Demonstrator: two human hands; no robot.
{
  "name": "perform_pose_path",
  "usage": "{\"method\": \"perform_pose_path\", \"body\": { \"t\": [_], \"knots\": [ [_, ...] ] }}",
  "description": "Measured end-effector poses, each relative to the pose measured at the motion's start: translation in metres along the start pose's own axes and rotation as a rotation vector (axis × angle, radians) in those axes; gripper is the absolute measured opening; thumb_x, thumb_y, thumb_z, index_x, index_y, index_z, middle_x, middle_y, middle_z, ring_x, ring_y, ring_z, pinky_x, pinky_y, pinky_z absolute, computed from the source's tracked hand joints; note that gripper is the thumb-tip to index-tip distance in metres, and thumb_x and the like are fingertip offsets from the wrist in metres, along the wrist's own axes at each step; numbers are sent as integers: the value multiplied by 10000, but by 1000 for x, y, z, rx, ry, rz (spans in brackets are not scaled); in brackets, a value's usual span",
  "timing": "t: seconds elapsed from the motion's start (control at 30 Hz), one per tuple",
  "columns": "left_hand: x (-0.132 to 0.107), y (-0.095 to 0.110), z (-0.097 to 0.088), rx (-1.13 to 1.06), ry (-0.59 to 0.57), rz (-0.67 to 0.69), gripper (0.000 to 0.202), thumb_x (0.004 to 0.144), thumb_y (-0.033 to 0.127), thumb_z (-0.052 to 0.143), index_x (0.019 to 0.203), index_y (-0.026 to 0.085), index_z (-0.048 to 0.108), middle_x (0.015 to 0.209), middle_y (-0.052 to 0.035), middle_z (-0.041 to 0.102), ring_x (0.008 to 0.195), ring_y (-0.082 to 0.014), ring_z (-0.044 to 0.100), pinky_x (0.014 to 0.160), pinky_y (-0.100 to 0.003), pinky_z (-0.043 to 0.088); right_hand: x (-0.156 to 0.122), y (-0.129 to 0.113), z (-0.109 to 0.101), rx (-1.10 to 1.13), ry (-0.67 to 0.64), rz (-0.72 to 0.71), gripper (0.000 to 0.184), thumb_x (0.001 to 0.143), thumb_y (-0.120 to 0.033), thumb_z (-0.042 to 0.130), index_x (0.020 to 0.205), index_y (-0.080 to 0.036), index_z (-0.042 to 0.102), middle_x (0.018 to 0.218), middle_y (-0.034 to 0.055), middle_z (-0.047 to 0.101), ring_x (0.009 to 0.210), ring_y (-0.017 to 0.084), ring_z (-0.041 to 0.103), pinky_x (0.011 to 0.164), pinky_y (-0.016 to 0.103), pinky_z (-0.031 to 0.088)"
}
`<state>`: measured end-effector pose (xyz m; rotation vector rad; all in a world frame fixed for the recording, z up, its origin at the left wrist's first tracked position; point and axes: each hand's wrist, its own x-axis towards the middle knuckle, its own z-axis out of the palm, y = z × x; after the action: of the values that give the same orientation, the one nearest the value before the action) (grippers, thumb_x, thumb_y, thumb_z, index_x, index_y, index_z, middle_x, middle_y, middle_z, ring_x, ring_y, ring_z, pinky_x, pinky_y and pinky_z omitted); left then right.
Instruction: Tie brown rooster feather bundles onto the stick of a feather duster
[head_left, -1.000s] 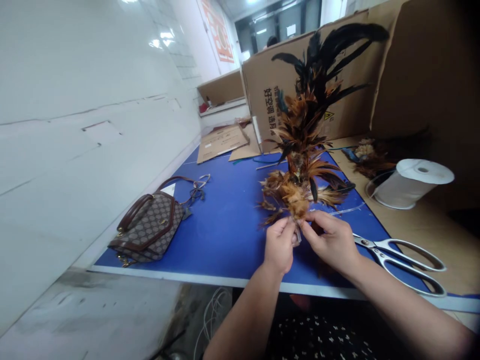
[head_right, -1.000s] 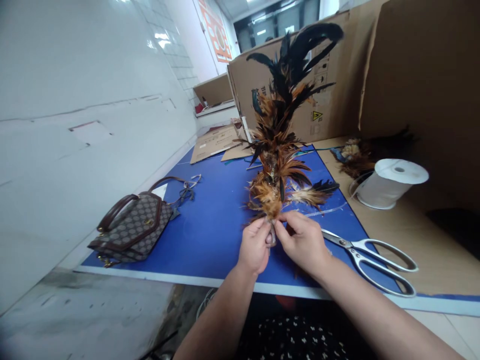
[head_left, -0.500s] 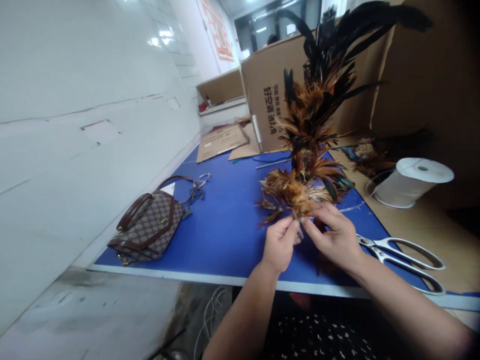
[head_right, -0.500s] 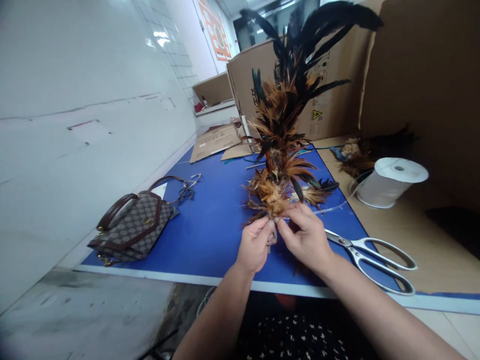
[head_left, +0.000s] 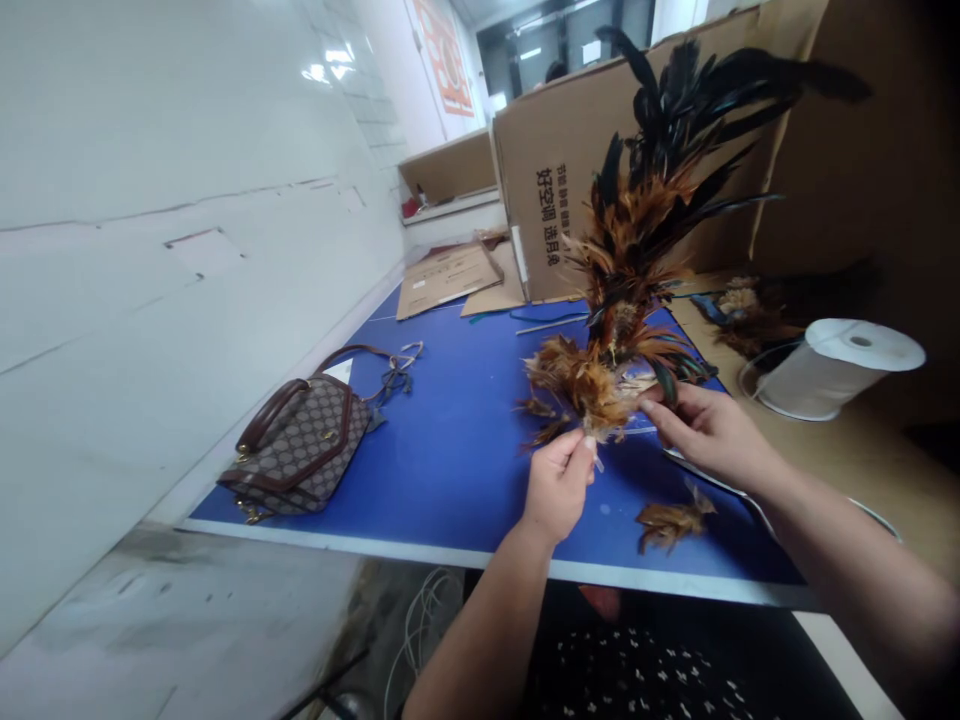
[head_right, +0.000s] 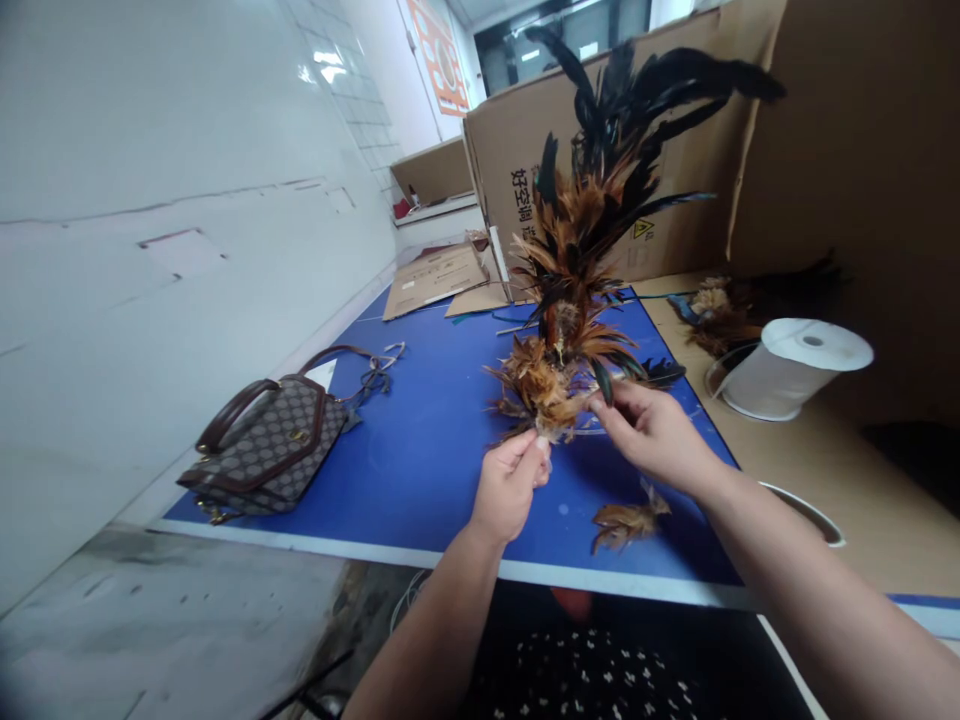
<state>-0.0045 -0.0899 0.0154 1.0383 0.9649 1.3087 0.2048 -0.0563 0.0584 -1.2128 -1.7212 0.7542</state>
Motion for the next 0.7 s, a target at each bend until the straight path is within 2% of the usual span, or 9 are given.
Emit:
{"method": "perform_pose_path", "body": {
  "t": [0.07,0.13,0.23,0.3,0.33,0.43,0.53,0.63,0.7],
  "knots": [
    [0,0,-1,59,-47,52,399,914,502,694,740,154,607,648,20,492,598,-85,416,592,-247,333,2,-5,-3,-15,53,8,394,932,-565,646,835,-186,684,566,-10,541,502,139,481,485,276,399],
    [0,-1,0,50,-66,59,394,929,496,676,750,154,599,652,22,482,591,-81,396,580,-248,316,1,-8,0,41,-2,36,355,924,-542,664,920,-187,685,599,-6,581,513,148,525,502,277,438],
    [-1,0,3,-26,-102,37,413,922,490,689,719,154,561,654,29,449,580,-70,350,562,-248,278,-2,-8,14,206,-269,49,369,892,-491,717,1101,-191,661,788,26,693,622,180,635,581,298,537],
    [-3,1,5,-65,-130,33,437,915,492,697,692,157,528,646,36,419,578,-67,332,559,-250,265,-3,-6,23,293,-418,36,343,889,-476,726,1067,-189,666,847,36,707,693,191,664,639,313,567],
    [-4,2,5,-74,-139,34,444,914,494,698,686,159,517,639,39,405,577,-67,325,558,-252,261,-3,-6,27,311,-448,24,319,896,-475,721,1019,-184,675,837,34,703,708,189,663,663,314,568],
    [-5,5,2,-69,-142,39,443,925,496,686,692,162,511,631,42,391,574,-68,315,555,-254,258,0,-3,28,258,-426,-13,330,917,-499,699,911,-169,704,776,28,694,683,169,629,667,297,540],
    [-6,6,-4,-34,-129,46,444,935,497,671,691,162,511,638,35,416,572,-69,327,553,-254,262,4,0,18,181,-386,-20,386,914,-548,686,856,-169,722,688,11,653,605,146,568,591,271,487],
    [-7,6,-9,26,-126,49,420,948,492,651,710,165,539,638,27,448,573,-79,357,562,-255,287,7,1,4,125,-341,10,416,910,-583,673,878,-171,727,614,-12,590,551,131,517,524,251,424],
    [-7,7,-12,94,-128,55,387,958,485,634,744,167,581,642,20,468,580,-93,386,574,-257,310,9,-1,-3,57,-270,7,440,914,-600,659,940,-168,740,634,-4,611,554,137,527,517,254,420]
  ]
}}
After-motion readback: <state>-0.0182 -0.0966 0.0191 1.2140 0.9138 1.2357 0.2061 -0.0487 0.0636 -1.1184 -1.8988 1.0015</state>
